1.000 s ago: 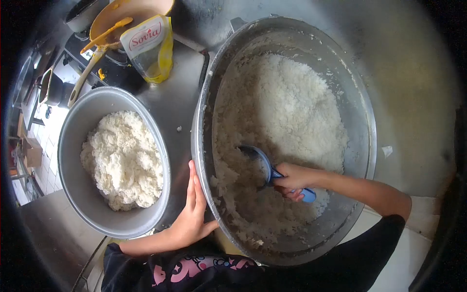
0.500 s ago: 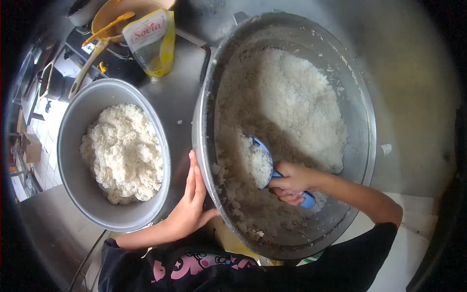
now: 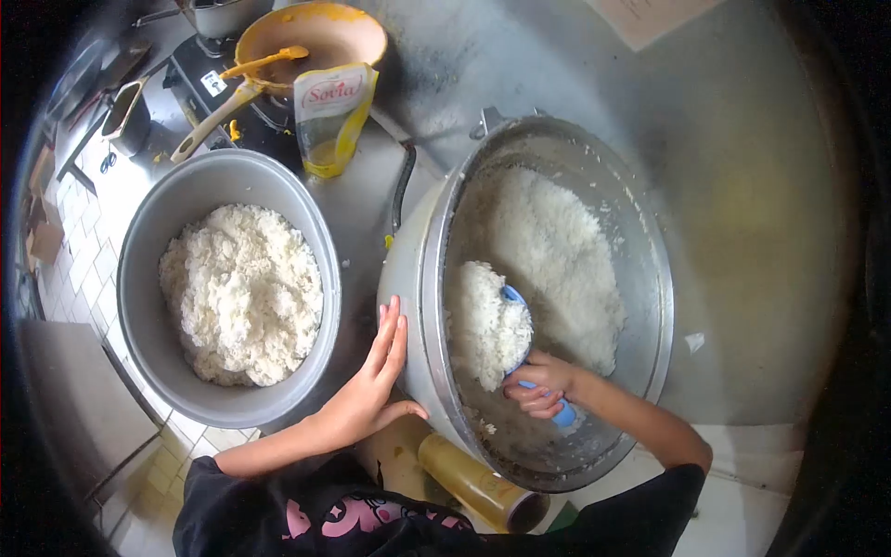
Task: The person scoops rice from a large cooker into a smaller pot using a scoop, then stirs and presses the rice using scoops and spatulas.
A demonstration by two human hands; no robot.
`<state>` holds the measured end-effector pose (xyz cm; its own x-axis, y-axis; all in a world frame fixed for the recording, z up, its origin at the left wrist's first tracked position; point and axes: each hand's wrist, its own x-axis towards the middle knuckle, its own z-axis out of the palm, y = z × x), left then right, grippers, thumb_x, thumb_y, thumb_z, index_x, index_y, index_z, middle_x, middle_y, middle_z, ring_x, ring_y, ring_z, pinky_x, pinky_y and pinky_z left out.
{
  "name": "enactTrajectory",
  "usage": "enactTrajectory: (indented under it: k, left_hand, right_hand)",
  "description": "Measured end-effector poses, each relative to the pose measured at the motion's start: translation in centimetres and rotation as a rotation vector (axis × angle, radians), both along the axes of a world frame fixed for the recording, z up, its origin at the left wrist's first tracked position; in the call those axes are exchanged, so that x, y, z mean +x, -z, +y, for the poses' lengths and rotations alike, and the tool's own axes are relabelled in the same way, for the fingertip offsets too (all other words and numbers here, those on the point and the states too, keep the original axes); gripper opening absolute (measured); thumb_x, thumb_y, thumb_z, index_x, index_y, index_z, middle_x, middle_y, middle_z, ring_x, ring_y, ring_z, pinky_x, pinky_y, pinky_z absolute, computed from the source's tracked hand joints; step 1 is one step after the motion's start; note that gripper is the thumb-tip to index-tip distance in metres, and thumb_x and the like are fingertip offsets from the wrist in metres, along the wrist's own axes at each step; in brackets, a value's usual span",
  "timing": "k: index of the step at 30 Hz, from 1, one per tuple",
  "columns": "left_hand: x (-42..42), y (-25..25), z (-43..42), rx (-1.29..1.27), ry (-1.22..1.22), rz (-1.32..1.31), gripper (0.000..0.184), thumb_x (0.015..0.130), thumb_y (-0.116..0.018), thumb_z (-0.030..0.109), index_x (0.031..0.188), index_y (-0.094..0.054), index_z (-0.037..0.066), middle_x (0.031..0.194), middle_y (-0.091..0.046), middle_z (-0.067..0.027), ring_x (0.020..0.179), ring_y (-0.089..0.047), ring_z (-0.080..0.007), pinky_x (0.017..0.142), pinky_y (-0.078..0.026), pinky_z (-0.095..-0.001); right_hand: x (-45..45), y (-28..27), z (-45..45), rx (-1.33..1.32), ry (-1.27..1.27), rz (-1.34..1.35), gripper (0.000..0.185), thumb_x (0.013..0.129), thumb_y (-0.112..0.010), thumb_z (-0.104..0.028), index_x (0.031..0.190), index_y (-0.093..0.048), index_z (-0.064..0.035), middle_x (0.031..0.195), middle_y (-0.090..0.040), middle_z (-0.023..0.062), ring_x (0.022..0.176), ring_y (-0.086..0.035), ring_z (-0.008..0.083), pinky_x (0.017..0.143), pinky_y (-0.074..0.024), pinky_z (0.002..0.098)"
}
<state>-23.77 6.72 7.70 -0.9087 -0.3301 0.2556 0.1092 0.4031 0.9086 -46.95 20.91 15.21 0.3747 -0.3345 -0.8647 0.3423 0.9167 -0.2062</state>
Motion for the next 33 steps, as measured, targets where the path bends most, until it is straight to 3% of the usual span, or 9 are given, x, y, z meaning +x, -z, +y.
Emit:
enactTrajectory:
  k: [6, 8, 14, 16, 19, 24, 28, 31, 33]
  left_hand:
    - [0.6, -0.2, -0.3, 0.023, 0.008, 0.064, 0.106, 0.063, -0.075, 0.021, 0.139, -0.004, 0.0, 0.145, 0.003, -0.021, 0.133, -0.002, -0.04, 0.107, -0.018, -0.045]
    - [1.2, -1.0, 0.2, -0.011, -0.036, 0.051, 0.101, 0.068, -0.073, 0.017, 0.139, -0.003, -0.001, 0.143, -0.004, -0.0238, 0.132, -0.009, -0.0406, 0.106, -0.021, -0.0434]
    - [6.1, 0.2, 5.0, 0.019, -0.011, -0.043, 0.077, 0.08, -0.061, 0.014, 0.137, -0.011, 0.0, 0.134, -0.027, -0.0239, 0.124, -0.03, -0.0375, 0.103, -0.029, -0.0391]
    - [8.6, -0.6, 5.9, 0.106, 0.111, -0.087, 0.066, 0.084, -0.057, 0.015, 0.137, -0.019, 0.005, 0.13, -0.035, -0.0194, 0.119, -0.038, -0.0348, 0.099, -0.034, -0.0387]
    - [12.4, -1.0, 5.5, 0.227, 0.207, -0.131, 0.054, 0.083, -0.055, 0.008, 0.133, -0.032, 0.007, 0.123, -0.046, -0.015, 0.113, -0.046, -0.0306, 0.096, -0.038, -0.037]
    - [19.9, 1.1, 0.0, -0.123, -0.641, 0.101, 0.031, 0.072, -0.048, -0.015, 0.097, -0.057, 0.002, 0.101, -0.059, -0.0123, 0.105, -0.054, -0.0259, 0.087, -0.043, -0.0343]
    - [25.0, 3.1, -5.3, -0.486, -1.042, -0.082, 0.032, 0.082, -0.052, -0.001, 0.114, -0.049, 0.003, 0.117, -0.05, -0.0134, 0.122, -0.038, -0.0283, 0.097, -0.034, -0.0415]
    - [26.1, 5.6, -7.7, -0.168, -1.085, 0.025, 0.06, 0.082, -0.058, 0.008, 0.132, -0.027, 0.002, 0.137, -0.023, -0.0162, 0.126, -0.028, -0.0314, 0.1, -0.03, -0.0441]
    - [26.1, 7.9, -9.1, 0.098, -0.983, 0.13, 0.073, 0.083, -0.059, 0.012, 0.138, -0.011, 0.004, 0.139, -0.017, -0.0178, 0.127, -0.028, -0.0312, 0.101, -0.03, -0.0457]
  right_hand:
    - [-0.4, -1.2, -0.3, -0.32, 0.156, -0.681, 0.054, 0.092, -0.025, -0.05, 0.059, -0.038, -0.0091, 0.04, -0.032, 0.0007, 0.028, -0.03, 0.0105, 0.025, -0.0221, 0.0251]
    - [-0.3, -4.7, -1.7, -0.496, -0.009, -0.492, 0.059, 0.087, -0.028, -0.058, 0.053, -0.036, -0.0096, 0.037, -0.03, 0.001, 0.03, -0.031, 0.0117, 0.028, -0.0264, 0.0254]
    - [12.9, -14.2, -9.1, -0.882, 0.183, 0.91, 0.006, 0.086, -0.047, -0.007, 0.087, -0.044, -0.0017, 0.053, -0.045, 0.0024, 0.034, -0.04, 0.012, 0.033, -0.0329, 0.0261]
    - [14.9, -12.9, -11.2, -1.262, -0.229, 1.455, 0.012, 0.084, -0.049, -0.005, 0.094, -0.045, -0.0004, 0.056, -0.051, 0.0059, 0.04, -0.048, 0.0178, 0.04, -0.0365, 0.0284]
    - [16.8, -11.0, -14.4, -1.59, -0.283, 1.695, 0.023, 0.083, -0.054, -0.011, 0.102, -0.045, -0.0018, 0.061, -0.055, 0.0098, 0.049, -0.054, 0.0225, 0.048, -0.0401, 0.0319]
    - [20.8, -12.2, -13.9, -1.441, -0.501, 1.736, 0.028, 0.08, -0.059, -0.016, 0.106, -0.048, -0.0118, 0.064, -0.057, 0.0135, 0.057, -0.058, 0.0285, 0.053, -0.0423, 0.0353]
    - [23.8, -10.5, -13.5, -1.087, -0.98, 1.785, 0.023, 0.075, -0.061, -0.011, 0.095, -0.051, -0.0056, 0.073, -0.061, 0.018, 0.072, -0.061, 0.0356, 0.063, -0.0483, 0.0431]
    - [25.8, -8.3, -15.2, -1.317, -1.212, 1.639, 0.015, 0.07, -0.059, -0.009, 0.085, -0.058, -0.0047, 0.073, -0.062, 0.0155, 0.071, -0.062, 0.0321, 0.062, -0.0487, 0.0407]
    - [27.2, -6.2, -17.9, -1.416, -1.181, 1.577, 0.035, 0.075, -0.062, -0.014, 0.11, -0.057, -0.0147, 0.075, -0.062, 0.0167, 0.072, -0.06, 0.0342, 0.063, -0.0472, 0.0424]
